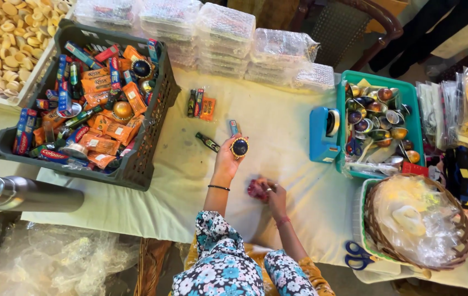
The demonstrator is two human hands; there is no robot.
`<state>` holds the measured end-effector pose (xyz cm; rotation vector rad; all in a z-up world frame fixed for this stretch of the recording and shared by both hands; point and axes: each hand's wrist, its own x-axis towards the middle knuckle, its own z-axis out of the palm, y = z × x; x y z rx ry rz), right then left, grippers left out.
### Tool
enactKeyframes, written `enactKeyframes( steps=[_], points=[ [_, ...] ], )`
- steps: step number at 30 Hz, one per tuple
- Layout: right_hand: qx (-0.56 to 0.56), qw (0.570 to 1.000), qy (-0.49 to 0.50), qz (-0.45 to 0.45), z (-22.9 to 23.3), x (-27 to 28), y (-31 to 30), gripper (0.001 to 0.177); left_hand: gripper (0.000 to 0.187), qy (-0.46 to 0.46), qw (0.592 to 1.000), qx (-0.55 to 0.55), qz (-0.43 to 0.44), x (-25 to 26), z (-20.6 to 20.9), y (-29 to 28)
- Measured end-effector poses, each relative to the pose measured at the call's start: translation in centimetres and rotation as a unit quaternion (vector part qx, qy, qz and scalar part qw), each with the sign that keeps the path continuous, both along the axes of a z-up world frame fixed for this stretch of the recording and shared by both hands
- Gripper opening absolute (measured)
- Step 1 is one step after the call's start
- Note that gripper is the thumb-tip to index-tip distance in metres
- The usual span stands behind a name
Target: The person sorts various consumer goods by hand, picking items from a large crate and placing them into a small bag or arranging them on the table.
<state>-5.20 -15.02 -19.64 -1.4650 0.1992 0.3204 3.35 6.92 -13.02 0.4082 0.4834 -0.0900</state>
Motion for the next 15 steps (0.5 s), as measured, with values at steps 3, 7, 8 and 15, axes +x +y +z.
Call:
enactKeyframes(
  steps=[3, 7, 8, 15],
  points=[
    [0.022, 0.998, 0.050, -0.042, -0.6, 0.8, -0.7, 0.023, 0.032, -0.096, 0.977, 0.170, 0.089, 1.4, -7.0, -0.9],
    [-0.001, 0.999, 0.013, -0.029, -4.0, 1.1, -1.6, 0.022, 0.033, -0.019, 0.813, 0.578, 0.065, -1.4, -1.7, -3.1],
    [0.005, 1.000, 0.001, -0.026, -3.6, 1.1, -1.5, 0.022, 0.040, -0.040, 0.655, 0.754, 0.022, -2.1, -3.3, -3.7],
    [0.039, 0.998, 0.047, -0.029, -1.9, 0.4, -0.8, 0.024, 0.053, -0.124, 0.422, 0.897, -0.046, -8.1, -8.0, -5.1]
  ],
)
